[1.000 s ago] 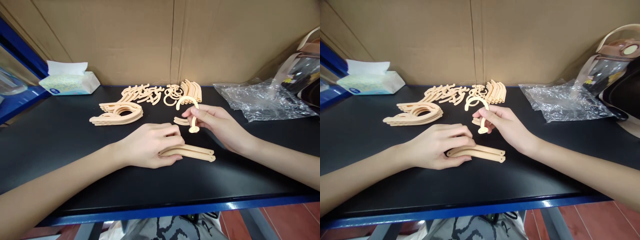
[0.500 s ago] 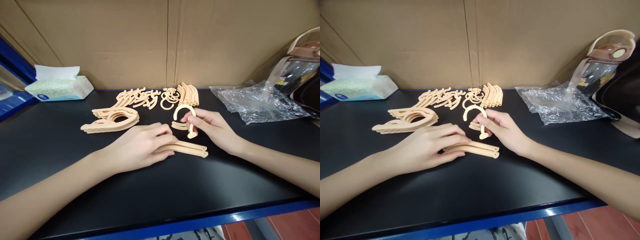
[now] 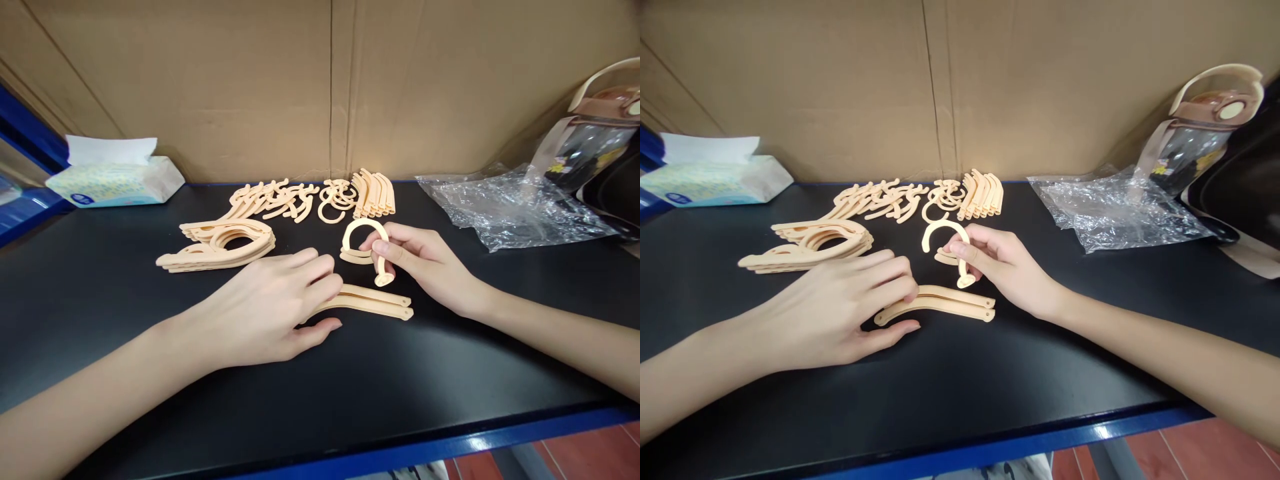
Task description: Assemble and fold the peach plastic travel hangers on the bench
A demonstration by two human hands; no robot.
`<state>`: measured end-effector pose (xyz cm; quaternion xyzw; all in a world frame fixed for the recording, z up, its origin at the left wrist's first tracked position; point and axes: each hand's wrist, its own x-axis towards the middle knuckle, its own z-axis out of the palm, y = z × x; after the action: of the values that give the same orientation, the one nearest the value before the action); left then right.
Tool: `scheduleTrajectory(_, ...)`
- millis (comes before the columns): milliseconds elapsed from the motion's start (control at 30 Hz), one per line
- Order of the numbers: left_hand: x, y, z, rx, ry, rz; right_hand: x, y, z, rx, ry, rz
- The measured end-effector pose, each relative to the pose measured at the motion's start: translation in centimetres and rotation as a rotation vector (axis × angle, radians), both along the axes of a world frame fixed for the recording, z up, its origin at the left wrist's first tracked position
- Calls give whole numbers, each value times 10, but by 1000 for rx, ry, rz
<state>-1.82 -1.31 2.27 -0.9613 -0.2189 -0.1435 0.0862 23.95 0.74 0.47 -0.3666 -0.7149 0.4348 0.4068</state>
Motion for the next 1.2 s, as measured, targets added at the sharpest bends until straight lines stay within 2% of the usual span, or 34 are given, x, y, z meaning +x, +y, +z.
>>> scheduleTrajectory(200, 4, -2, 6, -40, 71, 30, 0, -1, 1, -52, 4, 26)
scheduleTrajectory(367, 5, -2, 4, -30, 44, -12, 0, -1, 1, -92, 2, 34)
scheduleTrajectory(533, 2, 1, 4, -13, -53, 19, 0, 0, 2, -78, 29, 22)
scheduleTrajectory(633, 1, 2, 6, -187, -182, 63, -1, 0, 3, -78, 37, 13)
scheduleTrajectory(800, 6, 2, 12, -672, -534, 115, -1, 2, 4, -121, 83, 35)
scheduleTrajectory(933, 11, 2, 17, -1039, -722, 182, 0, 2, 3, -209, 128, 86)
scheduleTrajectory(1100, 11, 1, 19, -1193, -817, 234, 0, 3, 1, -267, 162, 152)
scheduleTrajectory(1167, 10, 0, 19, -1191, -802, 250, 0, 3, 1, -296, 162, 173)
scheduleTrajectory(1200, 10, -1, 19, -1138, -777, 255, -1, 3, 2, -310, 163, 180)
